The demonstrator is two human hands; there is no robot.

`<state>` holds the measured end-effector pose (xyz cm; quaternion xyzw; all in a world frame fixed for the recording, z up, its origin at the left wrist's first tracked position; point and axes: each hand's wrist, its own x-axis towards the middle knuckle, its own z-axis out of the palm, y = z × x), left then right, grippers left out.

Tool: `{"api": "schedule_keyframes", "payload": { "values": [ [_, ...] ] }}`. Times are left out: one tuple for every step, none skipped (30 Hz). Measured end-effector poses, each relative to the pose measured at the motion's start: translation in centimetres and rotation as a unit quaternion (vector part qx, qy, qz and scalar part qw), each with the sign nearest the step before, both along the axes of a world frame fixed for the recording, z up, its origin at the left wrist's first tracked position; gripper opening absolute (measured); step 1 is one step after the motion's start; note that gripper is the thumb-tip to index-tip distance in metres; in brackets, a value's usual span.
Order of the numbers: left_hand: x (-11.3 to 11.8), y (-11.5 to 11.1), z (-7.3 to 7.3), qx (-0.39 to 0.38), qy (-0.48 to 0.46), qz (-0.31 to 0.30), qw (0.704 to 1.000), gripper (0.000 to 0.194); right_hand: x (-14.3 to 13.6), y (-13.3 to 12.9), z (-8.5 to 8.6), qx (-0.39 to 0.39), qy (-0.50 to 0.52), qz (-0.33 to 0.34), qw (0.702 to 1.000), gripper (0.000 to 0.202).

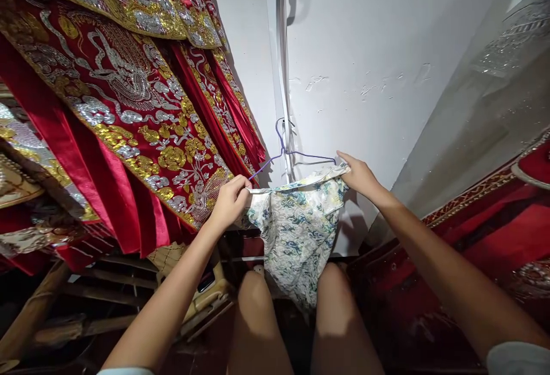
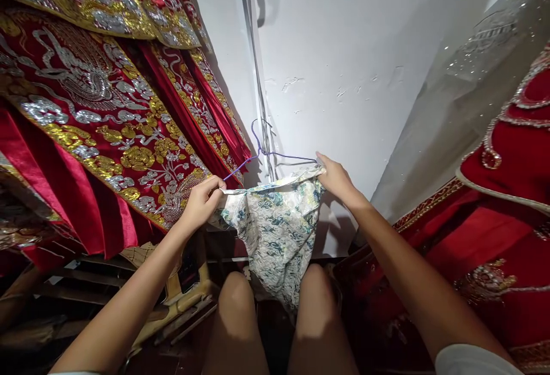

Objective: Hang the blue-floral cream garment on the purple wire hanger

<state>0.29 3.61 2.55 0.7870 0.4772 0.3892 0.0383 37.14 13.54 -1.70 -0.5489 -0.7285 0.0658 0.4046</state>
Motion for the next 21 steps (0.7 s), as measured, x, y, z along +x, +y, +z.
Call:
{"api": "schedule_keyframes", "payload": {
  "values": [
    [-0.1,0.0,0.0,-0.002,0.003,-0.003,1.000,0.016,-0.1,0.4,-0.1,-0.013,0.001,0.022,1.000,0.068],
    [-0.2,0.1,0.0,-0.005,0.006,-0.003,1.000,0.016,-0.2,0.6,-0.2,-0.024,0.003,0.040,0.999,0.063],
    [-0.3,0.1,-0.1,-0.007,0.007,-0.001,1.000,0.016,-0.3,0.7,-0.3,-0.032,0.009,0.046,0.998,0.060],
    [-0.3,0.2,-0.2,-0.009,0.008,0.003,1.000,0.016,-0.3,0.7,-0.5,-0.039,0.018,0.039,0.998,0.062],
    [-0.3,0.2,-0.2,-0.009,0.009,0.010,1.000,0.017,-0.3,0.6,-0.7,-0.044,0.029,0.023,0.998,0.070],
    [-0.3,0.2,-0.3,-0.010,0.011,0.015,1.000,0.017,-0.3,0.6,-0.8,-0.049,0.040,0.004,0.998,0.081],
    [-0.3,0.3,-0.3,-0.010,0.013,0.018,1.000,0.017,-0.2,0.6,-0.9,-0.056,0.051,-0.008,0.997,0.090],
    [-0.2,0.3,-0.3,-0.009,0.016,0.019,1.000,0.018,-0.2,0.7,-1.0,-0.063,0.058,-0.007,0.996,0.096],
    [-0.2,0.2,-0.2,-0.007,0.017,0.018,1.000,0.018,-0.2,0.9,-1.1,-0.069,0.063,0.006,0.996,0.098],
    [-0.2,0.2,-0.2,-0.006,0.018,0.017,1.000,0.018,-0.3,1.2,-1.2,-0.071,0.068,0.024,0.995,0.097],
    [-0.2,0.3,-0.1,-0.006,0.018,0.016,1.000,0.018,-0.4,1.5,-1.2,-0.071,0.072,0.043,0.994,0.094],
    [-0.3,0.3,-0.1,-0.006,0.017,0.017,1.000,0.018,-0.5,1.8,-1.3,-0.071,0.076,0.058,0.993,0.091],
    [-0.4,0.3,-0.1,-0.005,0.016,0.021,1.000,0.018,-0.7,2.0,-1.5,-0.074,0.080,0.065,0.992,0.088],
    [-0.5,0.3,-0.1,-0.005,0.015,0.026,1.000,0.018,-0.9,2.1,-1.6,-0.076,0.083,0.064,0.992,0.087],
    [-0.6,0.4,-0.1,-0.005,0.013,0.031,0.999,0.018,-1.1,2.0,-1.8,-0.076,0.084,0.058,0.992,0.084],
    [-0.8,0.4,-0.1,-0.003,0.010,0.036,0.999,0.018,-1.2,1.7,-1.9,-0.071,0.084,0.048,0.993,0.079],
    [-0.9,0.5,-0.1,0.002,0.005,0.040,0.999,0.018,-1.2,1.4,-1.9,-0.063,0.082,0.037,0.994,0.071],
    [-1.0,0.6,0.0,0.013,0.000,0.045,0.999,0.018,-1.1,0.9,-1.8,-0.054,0.080,0.027,0.995,0.060],
    [-1.2,0.7,0.2,0.029,-0.006,0.052,0.998,0.017,-0.9,0.4,-1.6,-0.047,0.081,0.018,0.995,0.047],
    [-1.3,0.8,0.4,0.047,-0.012,0.066,0.997,0.015,-0.6,-0.2,-1.2,-0.046,0.085,0.016,0.995,0.033],
    [-1.4,1.0,0.8,0.063,-0.018,0.088,0.994,0.013,-0.3,-0.7,-0.7,-0.053,0.094,0.025,0.994,0.023]
  ]
}}
